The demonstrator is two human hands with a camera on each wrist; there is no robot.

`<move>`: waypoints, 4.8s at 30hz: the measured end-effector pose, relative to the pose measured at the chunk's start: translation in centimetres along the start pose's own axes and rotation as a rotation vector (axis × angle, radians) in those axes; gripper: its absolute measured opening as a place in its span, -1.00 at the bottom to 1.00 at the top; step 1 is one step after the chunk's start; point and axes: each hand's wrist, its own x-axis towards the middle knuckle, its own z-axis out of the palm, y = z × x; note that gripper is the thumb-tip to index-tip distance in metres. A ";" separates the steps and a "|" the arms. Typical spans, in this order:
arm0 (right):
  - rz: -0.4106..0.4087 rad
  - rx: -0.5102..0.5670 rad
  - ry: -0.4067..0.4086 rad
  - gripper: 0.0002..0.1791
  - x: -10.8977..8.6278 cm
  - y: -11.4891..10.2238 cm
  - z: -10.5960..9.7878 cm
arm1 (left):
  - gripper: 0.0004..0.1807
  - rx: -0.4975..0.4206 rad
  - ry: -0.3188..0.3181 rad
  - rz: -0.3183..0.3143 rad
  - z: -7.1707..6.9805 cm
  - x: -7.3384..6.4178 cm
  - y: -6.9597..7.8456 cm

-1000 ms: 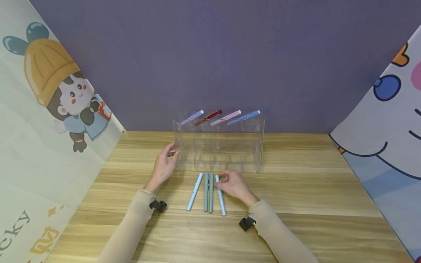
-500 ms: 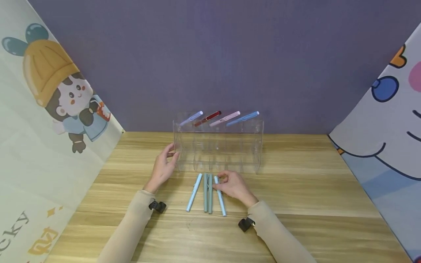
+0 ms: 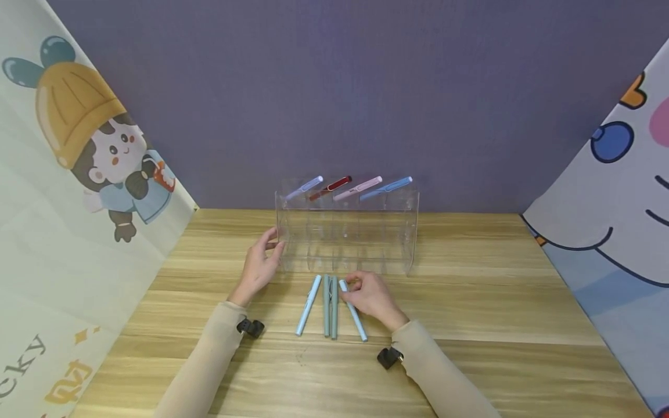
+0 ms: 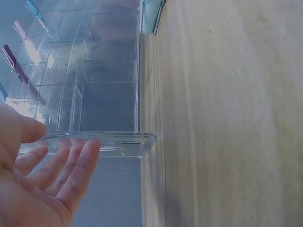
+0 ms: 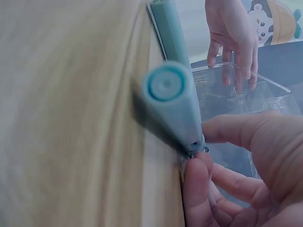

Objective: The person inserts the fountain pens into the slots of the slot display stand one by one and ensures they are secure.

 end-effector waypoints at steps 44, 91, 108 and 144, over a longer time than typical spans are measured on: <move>-0.081 0.204 0.016 -0.52 -0.2 -1.8 -3.9 | -0.46 -0.014 -0.006 -0.001 0.0 0.0 -0.1; -0.146 0.434 0.247 -0.67 0.3 -4.5 -9.9 | -0.47 -0.012 -0.016 0.001 0.0 0.1 -0.1; -0.214 0.531 0.373 -0.76 0.3 -4.3 -11.9 | -0.47 -0.006 -0.015 -0.004 0.0 0.1 -0.1; -0.234 0.745 0.491 -0.86 -0.5 -3.8 -15.7 | -0.49 -0.017 -0.003 -0.001 0.1 0.1 -0.2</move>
